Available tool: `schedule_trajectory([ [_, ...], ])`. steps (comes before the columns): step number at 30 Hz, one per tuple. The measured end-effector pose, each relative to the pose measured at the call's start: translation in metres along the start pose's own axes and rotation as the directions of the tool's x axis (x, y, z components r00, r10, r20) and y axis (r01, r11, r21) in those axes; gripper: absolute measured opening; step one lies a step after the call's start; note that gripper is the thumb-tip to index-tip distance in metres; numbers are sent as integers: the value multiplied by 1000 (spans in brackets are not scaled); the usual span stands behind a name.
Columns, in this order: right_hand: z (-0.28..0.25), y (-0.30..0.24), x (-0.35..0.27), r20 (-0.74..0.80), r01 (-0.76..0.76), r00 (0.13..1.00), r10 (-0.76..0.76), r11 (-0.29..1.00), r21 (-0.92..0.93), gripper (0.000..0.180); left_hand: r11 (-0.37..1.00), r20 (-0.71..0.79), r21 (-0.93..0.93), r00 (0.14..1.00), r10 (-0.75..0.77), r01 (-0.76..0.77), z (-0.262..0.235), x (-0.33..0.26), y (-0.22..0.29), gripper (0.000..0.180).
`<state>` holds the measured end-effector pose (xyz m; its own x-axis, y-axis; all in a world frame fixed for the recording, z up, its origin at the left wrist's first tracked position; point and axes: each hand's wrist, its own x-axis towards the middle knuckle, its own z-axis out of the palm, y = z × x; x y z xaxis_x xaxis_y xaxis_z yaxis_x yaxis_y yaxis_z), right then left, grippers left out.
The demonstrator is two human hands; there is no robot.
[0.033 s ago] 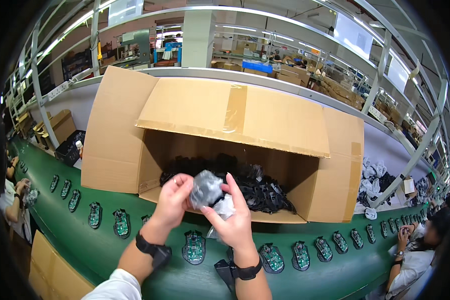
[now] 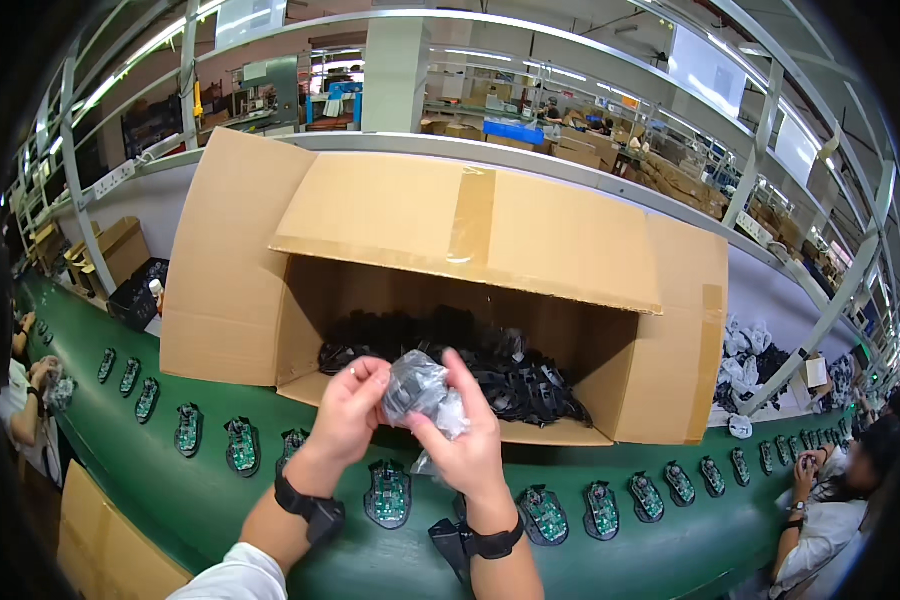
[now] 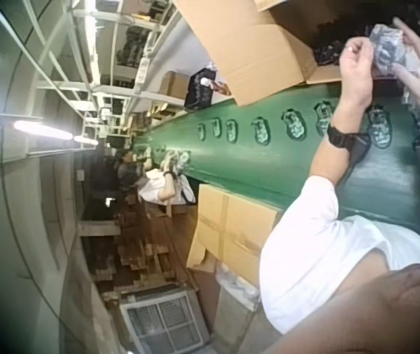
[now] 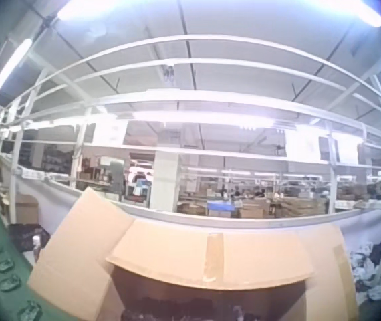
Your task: The person unpacks small black plastic components from a large cardboard box and places them onto a green conveyor belt. The person handles the items one by one, removing them from clear plastic bags and arranging them in a line on the belt.
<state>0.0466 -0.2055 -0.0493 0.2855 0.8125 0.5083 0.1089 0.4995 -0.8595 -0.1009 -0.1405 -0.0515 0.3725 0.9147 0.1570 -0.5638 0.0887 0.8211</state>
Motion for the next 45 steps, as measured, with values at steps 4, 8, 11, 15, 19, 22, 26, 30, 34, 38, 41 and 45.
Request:
schedule_trajectory([
  [4, 2, 1, -1, -12, -113, 994, 112, 991, -71, 33, 972, 113, 205, 990, 89, -111, -5, -9, -13, 43],
  [8, 5, 5, -3, -39, -70, 997, 65, 986, -149, 18, 453, 384, 750, 875, 294, -482, -4, -18, 8, 46],
  [11, 8, 10, -4, -59, -110, 993, 103, 986, -126, 18, 913, 66, 329, 970, 232, -241, -19, -9, -1, 24],
  [15, 13, 12, -3, -144, -158, 979, 143, 983, -98, 20, 997, -103, 4, 991, 83, -83, -38, 0, 20, 19],
  [19, 22, 2, 14, -278, -85, 960, 33, 981, -175, 16, 938, -347, 149, 871, 347, -314, -63, 15, 27, 14],
  [22, 41, -26, 10, 199, 189, 971, -129, 928, -322, 14, 842, -337, 399, 796, 502, -363, -73, 18, 30, 12],
  [26, 102, -30, 16, 462, 442, 875, -146, 631, -638, 27, 959, -309, 159, 910, 276, -237, -77, 19, 27, 15],
  [30, 111, -3, 34, 417, 433, 894, -163, 547, -716, 23, 964, -256, -221, 962, 91, -150, -78, 18, 32, 22],
  [34, 106, -1, 51, 512, 511, 845, -154, 514, -688, 24, 933, -350, 291, 885, 308, -209, -78, 15, 40, 46],
  [38, 106, -9, 71, 495, 491, 859, -131, 486, -723, 22, 877, -281, 457, 911, 302, -150, -83, 10, 52, 44],
  [41, 104, -14, 88, 534, 572, 819, -210, 376, -729, 29, 743, -212, 655, 910, 355, -137, -95, 12, 48, 42],
  [45, 103, -17, 103, 613, 612, 785, -88, 268, -744, 30, 734, -206, 654, 890, 407, -184, -100, 11, 52, 36],
])
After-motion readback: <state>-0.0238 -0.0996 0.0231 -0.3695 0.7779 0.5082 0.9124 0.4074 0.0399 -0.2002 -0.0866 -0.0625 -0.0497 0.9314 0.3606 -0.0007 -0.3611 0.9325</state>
